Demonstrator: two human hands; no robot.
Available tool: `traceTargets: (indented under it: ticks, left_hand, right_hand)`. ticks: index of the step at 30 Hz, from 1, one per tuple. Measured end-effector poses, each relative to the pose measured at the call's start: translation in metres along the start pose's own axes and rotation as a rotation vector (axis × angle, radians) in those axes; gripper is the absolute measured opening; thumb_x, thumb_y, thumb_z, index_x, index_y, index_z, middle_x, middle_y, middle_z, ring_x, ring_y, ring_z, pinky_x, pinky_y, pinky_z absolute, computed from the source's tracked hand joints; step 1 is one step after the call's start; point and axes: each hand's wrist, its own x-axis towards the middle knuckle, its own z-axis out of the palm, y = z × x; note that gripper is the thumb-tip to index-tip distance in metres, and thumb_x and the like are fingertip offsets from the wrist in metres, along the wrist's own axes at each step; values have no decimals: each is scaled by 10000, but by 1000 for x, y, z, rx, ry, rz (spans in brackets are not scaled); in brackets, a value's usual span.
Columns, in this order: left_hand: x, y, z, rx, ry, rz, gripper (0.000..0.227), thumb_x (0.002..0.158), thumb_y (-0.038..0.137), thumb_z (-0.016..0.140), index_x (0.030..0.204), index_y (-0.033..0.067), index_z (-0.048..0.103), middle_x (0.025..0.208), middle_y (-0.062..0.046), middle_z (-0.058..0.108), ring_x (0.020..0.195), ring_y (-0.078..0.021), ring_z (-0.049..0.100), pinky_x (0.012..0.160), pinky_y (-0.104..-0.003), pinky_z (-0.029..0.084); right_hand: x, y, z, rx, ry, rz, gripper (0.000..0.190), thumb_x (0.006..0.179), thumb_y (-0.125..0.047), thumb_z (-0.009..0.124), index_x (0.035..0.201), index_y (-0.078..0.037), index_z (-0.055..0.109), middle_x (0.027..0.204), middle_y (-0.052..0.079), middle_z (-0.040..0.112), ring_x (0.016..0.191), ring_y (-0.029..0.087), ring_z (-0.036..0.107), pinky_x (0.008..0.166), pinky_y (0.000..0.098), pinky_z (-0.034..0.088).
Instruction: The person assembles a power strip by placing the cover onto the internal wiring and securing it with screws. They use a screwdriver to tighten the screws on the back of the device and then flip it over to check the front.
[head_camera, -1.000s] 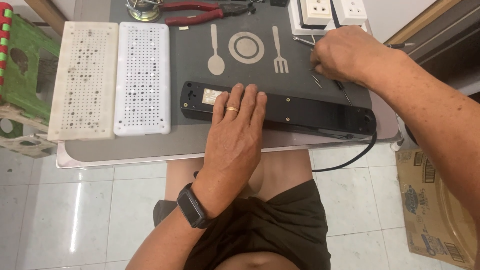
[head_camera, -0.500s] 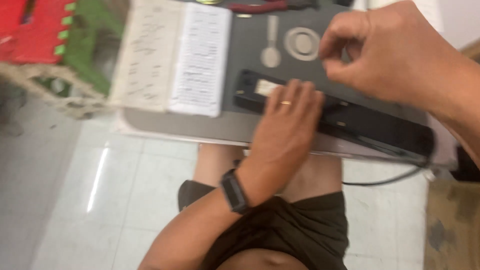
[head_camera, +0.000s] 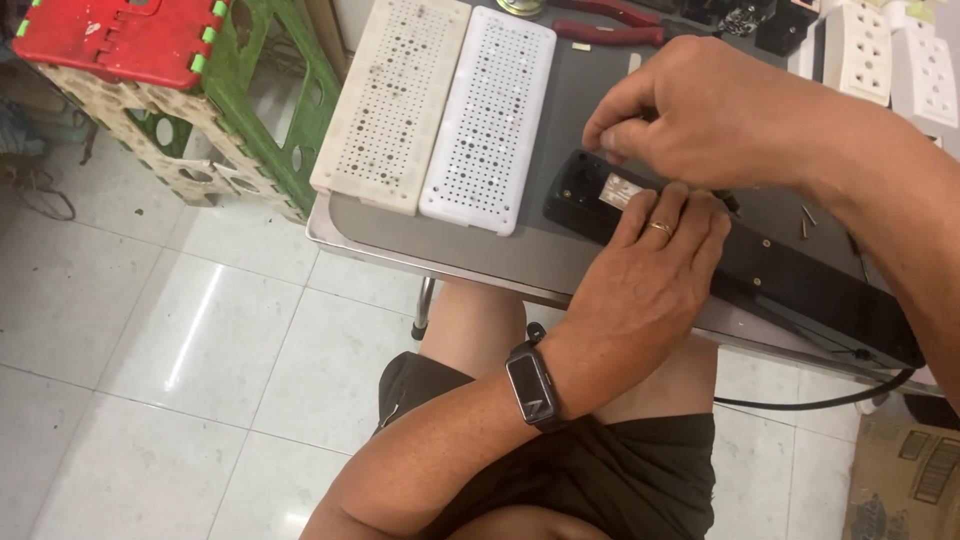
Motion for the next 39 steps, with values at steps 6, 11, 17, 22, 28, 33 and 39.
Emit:
traceTargets:
  ticks: [6, 11, 17, 22, 28, 33, 39]
  left_hand:
    - [1, -1, 1, -4, 30, -4, 350, 931, 99, 533, 1265, -4, 554, 1252, -171, 579, 1221, -310, 520, 1102, -416, 414]
    - [2, -1, -2, -63, 51, -7, 348, 906, 42, 541, 1245, -36, 540, 1209, -187, 550, 1190, -330, 516, 1092, -428, 422]
    - [4, -2, -5, -53, 31, -2, 337, 911, 43, 541, 1241, -26, 537, 1199, -176, 545, 1175, -320, 514, 1075, -414, 418]
    - [3, -1, -1, -50, 10, 11, 374, 903, 54, 569, 1262, -32, 512, 1227, -185, 540, 1203, -327, 508, 1104, -435, 409]
    - [1, -2, 0, -50, -28, 36, 413, 900, 66, 561, 1299, -25, 498, 1278, -192, 532, 1235, -335, 494, 1120, -452, 389]
    - [3, -2, -3, -36, -38, 35, 433, 874, 58, 576, 1291, -21, 493, 1257, -188, 525, 1218, -327, 491, 1111, -447, 394]
    - [4, -3, -4, -45, -36, 35, 412, 886, 33, 560, 1289, -19, 493, 1248, -179, 531, 1203, -321, 496, 1097, -429, 397]
  right_hand:
    - [1, -15, -9, 54, -105, 124, 280, 942, -151, 508, 1098, -112, 738, 1108, 59, 740, 1048, 179, 690, 937, 339, 530]
    - [2, -23, -9, 85, -160, 202, 287, 963, -168, 498, 1099, -128, 748, 986, 38, 744, 831, 198, 655, 712, 351, 527]
    - [11, -14, -6, 98, -140, 136, 190, 909, -172, 624, 1076, -146, 709, 860, 30, 726, 820, 167, 654, 779, 325, 490]
    - [9, -14, -6, 59, -147, 117, 199, 928, -166, 564, 950, -103, 751, 838, 47, 737, 772, 173, 633, 727, 335, 475]
    - [10, -16, -8, 107, -191, 135, 188, 943, -119, 565, 928, -50, 740, 743, 97, 677, 613, 193, 536, 621, 333, 452]
    - [11, -17, -8, 94, -275, 155, 183, 922, -96, 546, 921, -43, 721, 687, 112, 648, 595, 199, 507, 556, 325, 411]
    - [9, -16, -9, 159, -206, 173, 225, 951, -76, 504, 1063, -103, 697, 848, 89, 675, 692, 193, 543, 688, 340, 445]
